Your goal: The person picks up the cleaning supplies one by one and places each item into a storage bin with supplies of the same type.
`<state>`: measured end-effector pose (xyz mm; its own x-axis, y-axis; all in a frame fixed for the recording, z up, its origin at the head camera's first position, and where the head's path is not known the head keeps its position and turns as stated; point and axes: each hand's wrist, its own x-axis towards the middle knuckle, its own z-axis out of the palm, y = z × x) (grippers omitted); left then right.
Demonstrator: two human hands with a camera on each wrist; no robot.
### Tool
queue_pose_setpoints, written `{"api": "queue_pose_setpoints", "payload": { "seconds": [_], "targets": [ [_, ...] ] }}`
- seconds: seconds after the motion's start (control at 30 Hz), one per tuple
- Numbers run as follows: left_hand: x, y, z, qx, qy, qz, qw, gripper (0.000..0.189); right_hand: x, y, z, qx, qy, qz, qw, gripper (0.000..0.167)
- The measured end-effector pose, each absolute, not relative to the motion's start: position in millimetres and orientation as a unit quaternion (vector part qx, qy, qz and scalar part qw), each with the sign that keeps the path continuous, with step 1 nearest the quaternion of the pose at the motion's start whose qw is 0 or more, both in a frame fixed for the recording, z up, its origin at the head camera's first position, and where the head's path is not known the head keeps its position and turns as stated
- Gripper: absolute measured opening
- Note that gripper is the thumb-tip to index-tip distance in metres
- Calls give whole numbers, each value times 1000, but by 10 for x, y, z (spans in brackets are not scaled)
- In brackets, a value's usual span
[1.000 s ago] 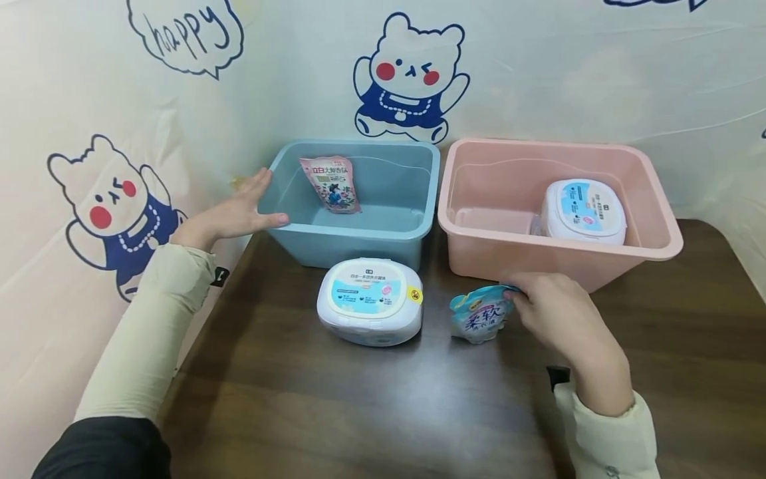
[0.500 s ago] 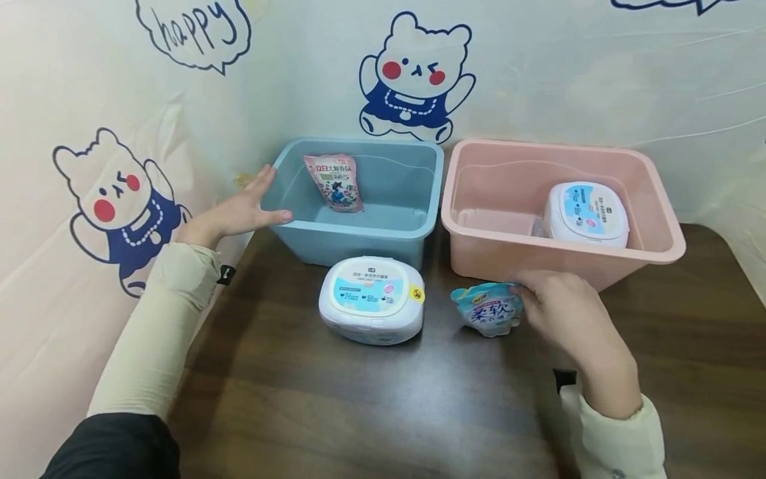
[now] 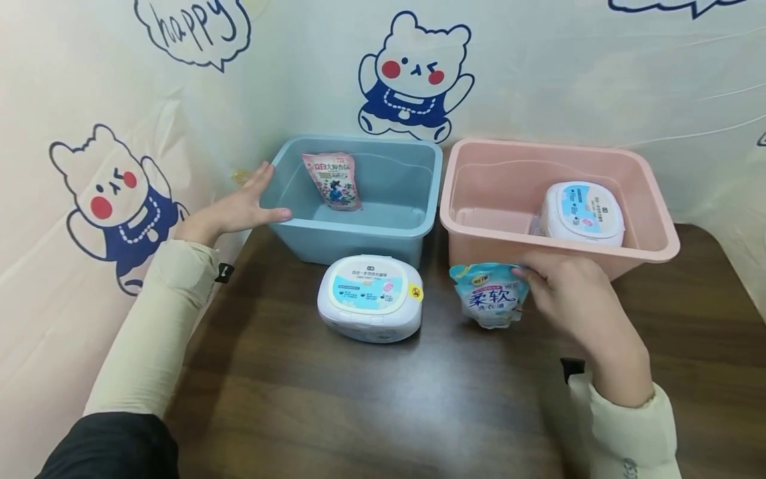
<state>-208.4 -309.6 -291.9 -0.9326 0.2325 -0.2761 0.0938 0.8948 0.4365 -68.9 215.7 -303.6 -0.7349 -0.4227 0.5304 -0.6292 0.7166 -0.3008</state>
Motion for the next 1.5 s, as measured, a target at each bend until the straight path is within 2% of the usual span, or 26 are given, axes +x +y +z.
{"api": "queue_pose_setpoints", "payload": {
  "seconds": [0.17,0.33,0.57,1.2,1.5],
  "targets": [
    [-2074,-3111,-2913,92,961,208,157,117,-692,2136,-3001,256,-895,301,208,24],
    [-2070,-3125,-2915,93,960,213,155,117,-712,2056,-2979,184,-859,441,182,10],
    [-2090,-3093,-2933,93,959,217,154,117,-767,1937,-2909,182,-810,521,197,6],
    [-2032,-3128,-2969,89,957,223,160,118,-1062,1569,-2448,154,-799,555,173,22],
    [-2068,-3105,-2951,95,955,231,157,119,-1282,1467,-2189,162,-793,560,179,22]
  ]
}}
